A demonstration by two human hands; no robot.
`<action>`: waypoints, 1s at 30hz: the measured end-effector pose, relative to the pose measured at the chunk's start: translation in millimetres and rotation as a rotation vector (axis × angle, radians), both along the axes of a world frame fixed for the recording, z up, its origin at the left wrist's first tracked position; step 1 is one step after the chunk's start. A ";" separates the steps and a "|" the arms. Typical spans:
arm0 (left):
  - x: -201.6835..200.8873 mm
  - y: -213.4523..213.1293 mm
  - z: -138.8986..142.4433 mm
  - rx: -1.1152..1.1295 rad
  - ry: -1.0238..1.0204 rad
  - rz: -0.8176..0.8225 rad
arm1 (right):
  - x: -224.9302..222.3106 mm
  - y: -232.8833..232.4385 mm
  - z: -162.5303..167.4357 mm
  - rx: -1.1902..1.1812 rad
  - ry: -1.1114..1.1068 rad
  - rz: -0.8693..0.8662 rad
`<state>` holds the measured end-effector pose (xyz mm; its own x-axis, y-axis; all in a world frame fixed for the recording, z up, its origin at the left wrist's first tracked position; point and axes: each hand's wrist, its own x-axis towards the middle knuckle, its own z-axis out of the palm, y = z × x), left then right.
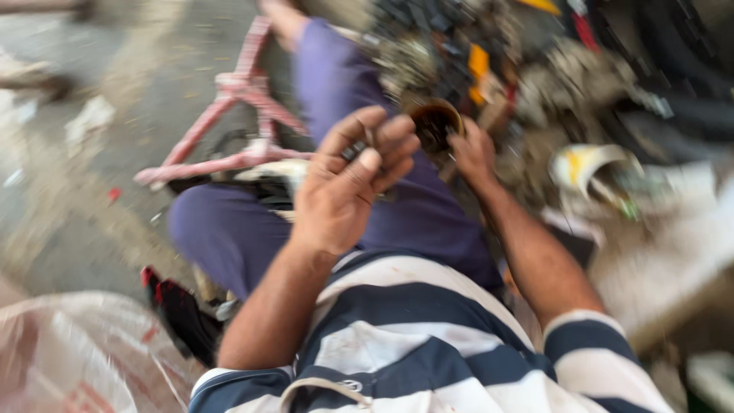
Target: The person sits on the floor of a bicycle shop and assembles a bicycle front fork and headset, fitting the steerer tube through the frame's head tube and pressing headset parts together by hand. They handle small bearing rings from the floor, fit parts onto the fork, and work the assembly into place on the frame.
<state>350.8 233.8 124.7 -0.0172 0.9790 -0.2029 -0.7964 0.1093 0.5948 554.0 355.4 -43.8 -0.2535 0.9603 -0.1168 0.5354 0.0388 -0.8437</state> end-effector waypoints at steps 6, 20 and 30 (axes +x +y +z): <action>-51.1 -20.8 -22.0 -0.010 -0.041 0.148 | -63.8 0.3 -9.8 -0.030 -0.054 0.217; -75.7 -44.3 -52.0 0.000 -0.120 0.197 | -43.9 -4.1 112.0 0.218 0.222 0.090; -58.9 -50.9 -42.6 0.019 -0.156 0.153 | -124.2 -39.5 204.7 0.891 0.114 1.053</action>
<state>291.8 182.9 82.1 -0.1358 0.9710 -0.1967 -0.8856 -0.0300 0.4635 429.9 315.8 160.9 -0.8650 0.0509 0.4991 -0.1524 0.9212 -0.3580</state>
